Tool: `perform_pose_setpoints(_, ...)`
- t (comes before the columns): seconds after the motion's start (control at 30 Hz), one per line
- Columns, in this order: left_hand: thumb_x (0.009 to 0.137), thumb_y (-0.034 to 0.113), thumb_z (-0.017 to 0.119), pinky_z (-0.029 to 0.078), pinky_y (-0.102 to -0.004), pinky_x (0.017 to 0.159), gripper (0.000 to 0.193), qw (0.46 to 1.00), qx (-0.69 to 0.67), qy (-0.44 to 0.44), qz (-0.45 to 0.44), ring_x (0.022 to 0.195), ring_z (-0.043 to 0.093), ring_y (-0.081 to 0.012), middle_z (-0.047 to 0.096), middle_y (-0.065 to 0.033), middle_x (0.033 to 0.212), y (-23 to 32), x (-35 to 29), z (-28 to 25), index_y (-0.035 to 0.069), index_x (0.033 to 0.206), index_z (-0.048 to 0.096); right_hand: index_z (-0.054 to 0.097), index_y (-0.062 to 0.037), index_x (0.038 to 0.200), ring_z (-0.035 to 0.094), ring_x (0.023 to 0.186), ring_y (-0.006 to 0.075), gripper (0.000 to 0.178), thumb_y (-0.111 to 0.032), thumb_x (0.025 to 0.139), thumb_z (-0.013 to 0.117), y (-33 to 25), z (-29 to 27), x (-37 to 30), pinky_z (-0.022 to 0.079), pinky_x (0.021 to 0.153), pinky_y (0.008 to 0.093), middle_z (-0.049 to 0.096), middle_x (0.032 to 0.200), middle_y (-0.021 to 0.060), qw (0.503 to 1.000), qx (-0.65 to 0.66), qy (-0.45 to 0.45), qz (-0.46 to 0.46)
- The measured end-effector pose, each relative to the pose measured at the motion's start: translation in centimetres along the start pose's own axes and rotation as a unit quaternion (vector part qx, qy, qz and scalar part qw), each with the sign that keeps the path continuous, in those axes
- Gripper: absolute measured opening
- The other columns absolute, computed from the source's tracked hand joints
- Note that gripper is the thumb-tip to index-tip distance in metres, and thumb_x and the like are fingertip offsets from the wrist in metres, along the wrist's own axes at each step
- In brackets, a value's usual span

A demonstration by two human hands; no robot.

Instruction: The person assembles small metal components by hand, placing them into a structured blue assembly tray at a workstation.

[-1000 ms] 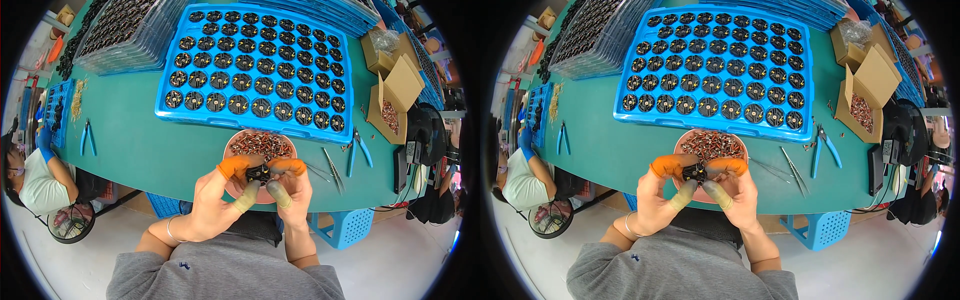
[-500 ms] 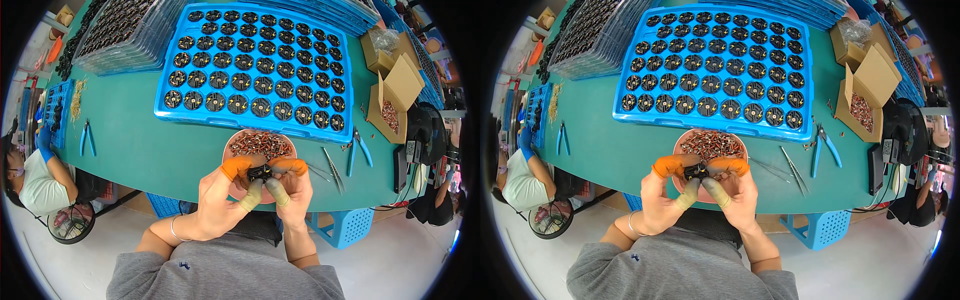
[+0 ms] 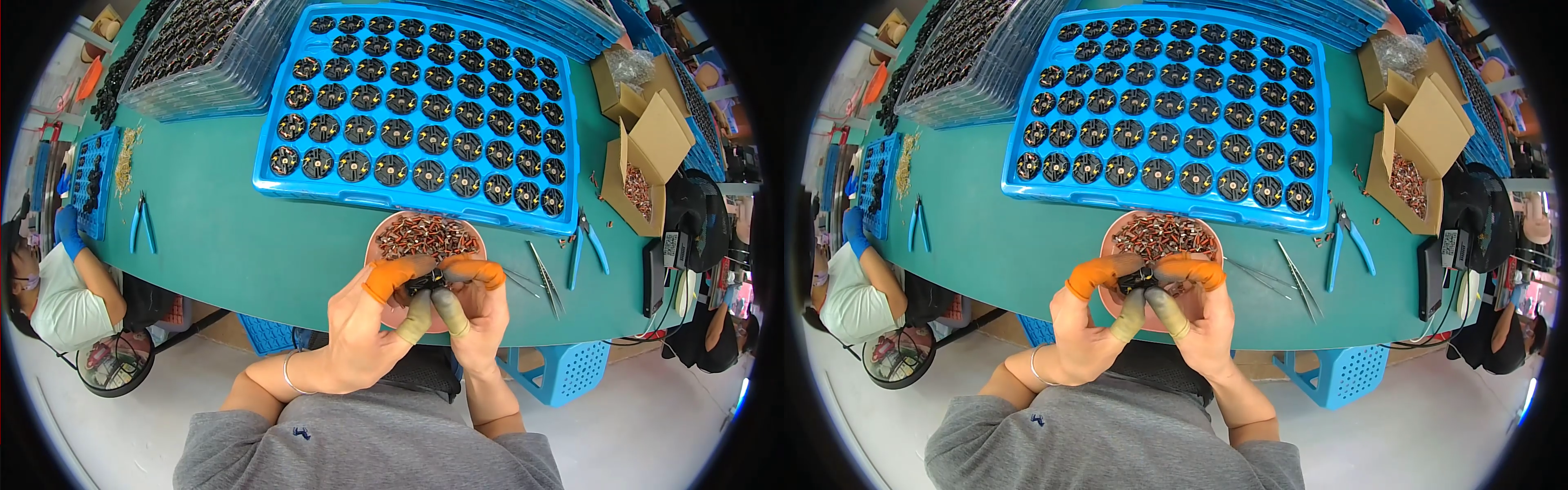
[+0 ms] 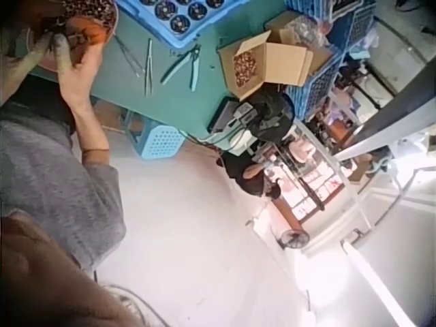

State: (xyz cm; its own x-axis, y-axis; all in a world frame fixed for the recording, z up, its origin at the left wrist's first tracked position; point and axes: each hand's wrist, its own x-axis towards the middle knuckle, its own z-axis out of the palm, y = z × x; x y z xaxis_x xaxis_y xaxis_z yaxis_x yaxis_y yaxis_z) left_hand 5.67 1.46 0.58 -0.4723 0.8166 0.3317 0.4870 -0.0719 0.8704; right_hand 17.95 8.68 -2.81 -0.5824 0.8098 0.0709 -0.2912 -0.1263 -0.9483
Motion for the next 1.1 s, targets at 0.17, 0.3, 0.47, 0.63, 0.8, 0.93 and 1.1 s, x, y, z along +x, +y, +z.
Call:
perform_pose_setpoints(0.17,0.076,-0.002,0.070,0.050,-0.0290,0.063,0.037,0.998,-0.058,-0.011,-0.037,0.071,0.062,-0.0194,0.064,-0.0115,0.092,0.3,-0.1,-0.4,-0.002,0.112,0.058,0.045,0.0001,0.111,0.050,0.106,0.0191,0.032,0.003,0.084,0.063,-0.6,0.1,0.1,0.041,0.092,0.0335,0.050,0.115,0.0143,1.000,-0.012,-0.008,-0.009)
perform_pose_setpoints(0.3,0.079,-0.005,0.066,0.049,-0.0264,0.067,0.035,0.995,-0.072,-0.032,-0.055,0.077,0.062,-0.0161,0.063,-0.0117,0.099,0.3,-0.4,-0.9,-0.003,0.113,0.056,0.045,-0.0002,0.112,0.049,0.105,0.0190,0.032,0.003,0.084,0.062,-0.4,0.3,0.0,0.041,0.091,0.0338,0.050,0.115,0.0140,0.998,-0.055,-0.010,-0.028)
perform_pose_setpoints(0.47,0.083,-0.007,0.061,0.046,-0.0234,0.068,0.030,0.996,-0.066,-0.043,-0.051,0.079,0.060,-0.0112,0.062,-0.0104,0.104,-0.1,-0.5,-0.8,-0.004,0.112,0.053,0.046,-0.0005,0.111,0.050,0.101,0.0166,0.031,0.002,0.085,0.062,0.0,0.4,0.1,0.044,0.086,0.0310,0.049,0.116,0.0126,0.994,-0.088,-0.008,-0.067)
perform_pose_setpoints(0.63,0.085,-0.006,0.059,0.044,-0.0220,0.068,0.034,0.985,-0.128,-0.060,-0.102,0.081,0.061,-0.0107,0.060,-0.0095,0.107,-0.4,-0.5,-1.0,-0.004,0.117,0.050,0.049,-0.0005,0.111,0.052,0.096,0.0129,0.027,0.000,0.087,0.060,-1.1,0.1,0.5,0.046,0.081,0.0273,0.053,0.113,0.0080,0.998,0.042,-0.008,0.049)
perform_pose_setpoints(0.8,0.085,-0.006,0.059,0.044,-0.0220,0.068,0.035,0.982,-0.132,-0.075,-0.113,0.082,0.063,-0.0119,0.058,-0.0106,0.110,-0.2,-0.4,-1.1,-0.004,0.118,0.050,0.049,-0.0001,0.112,0.052,0.095,0.0127,0.028,0.000,0.086,0.060,-1.2,0.1,0.6,0.046,0.082,0.0275,0.054,0.110,0.0078,0.999,0.018,0.002,0.048)
perform_pose_setpoints(0.93,0.084,-0.007,0.059,0.045,-0.0220,0.068,0.036,0.982,-0.137,-0.073,-0.109,0.083,0.063,-0.0121,0.057,-0.0119,0.114,0.0,-0.3,-1.2,-0.005,0.119,0.049,0.049,-0.0001,0.111,0.052,0.099,0.0139,0.030,0.004,0.084,0.061,-1.5,0.0,0.6,0.045,0.085,0.0286,0.053,0.112,0.0100,0.997,0.045,-0.002,0.064)
perform_pose_setpoints(1.1,0.083,-0.006,0.061,0.046,-0.0224,0.067,0.035,0.989,-0.107,-0.063,-0.076,0.082,0.062,-0.0116,0.059,-0.0108,0.111,-0.2,-0.3,-0.7,-0.005,0.117,0.051,0.047,-0.0002,0.110,0.052,0.104,0.0167,0.033,0.010,0.082,0.061,-1.0,0.3,0.4,0.044,0.089,0.0311,0.051,0.117,0.0130,1.000,-0.015,0.006,0.015)
